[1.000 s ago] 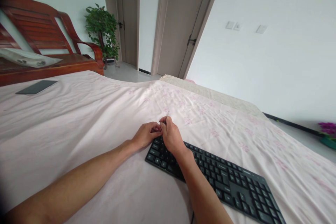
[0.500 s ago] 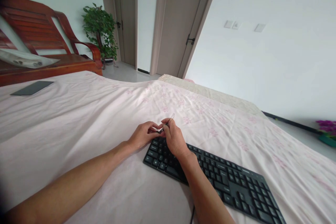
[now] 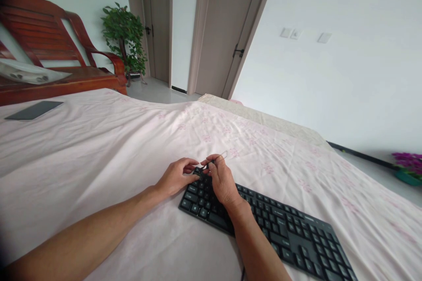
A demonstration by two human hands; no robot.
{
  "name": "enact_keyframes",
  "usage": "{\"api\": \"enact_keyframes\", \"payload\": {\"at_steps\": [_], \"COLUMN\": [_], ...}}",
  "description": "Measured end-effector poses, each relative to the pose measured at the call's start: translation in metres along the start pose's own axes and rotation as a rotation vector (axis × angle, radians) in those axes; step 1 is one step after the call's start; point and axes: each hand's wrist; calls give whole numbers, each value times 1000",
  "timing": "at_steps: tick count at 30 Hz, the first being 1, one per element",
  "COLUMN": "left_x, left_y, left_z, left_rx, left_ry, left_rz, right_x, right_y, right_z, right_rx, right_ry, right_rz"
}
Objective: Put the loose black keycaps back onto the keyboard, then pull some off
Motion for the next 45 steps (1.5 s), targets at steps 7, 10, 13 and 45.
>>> {"api": "enact_keyframes", "payload": {"at_steps": [7, 10, 13, 45], "left_x": [-1, -4, -10, -26], "left_y": [2, 0, -5, -13], "left_z": [0, 2, 7, 9], "left_rx": [-52, -46, -13, 50], "left_ry": [-19, -41, -95, -177], "left_rz": [-40, -26, -37, -109], "right_x": [-10, -15, -19, -8], "right_y": [0, 1, 3, -10], "right_z": [-9, -13, -14, -1], "right_rx": [10, 29, 52, 285], "right_ry": [86, 119, 130, -45], "right_rz": [-49, -57, -46, 78]}}
Point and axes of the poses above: each hand's wrist, its own x-axis away from the middle knuckle, its own z-axis out of the back of the hand, y = z × x, and after that the axes turned 13 degrees about -x, right-handed
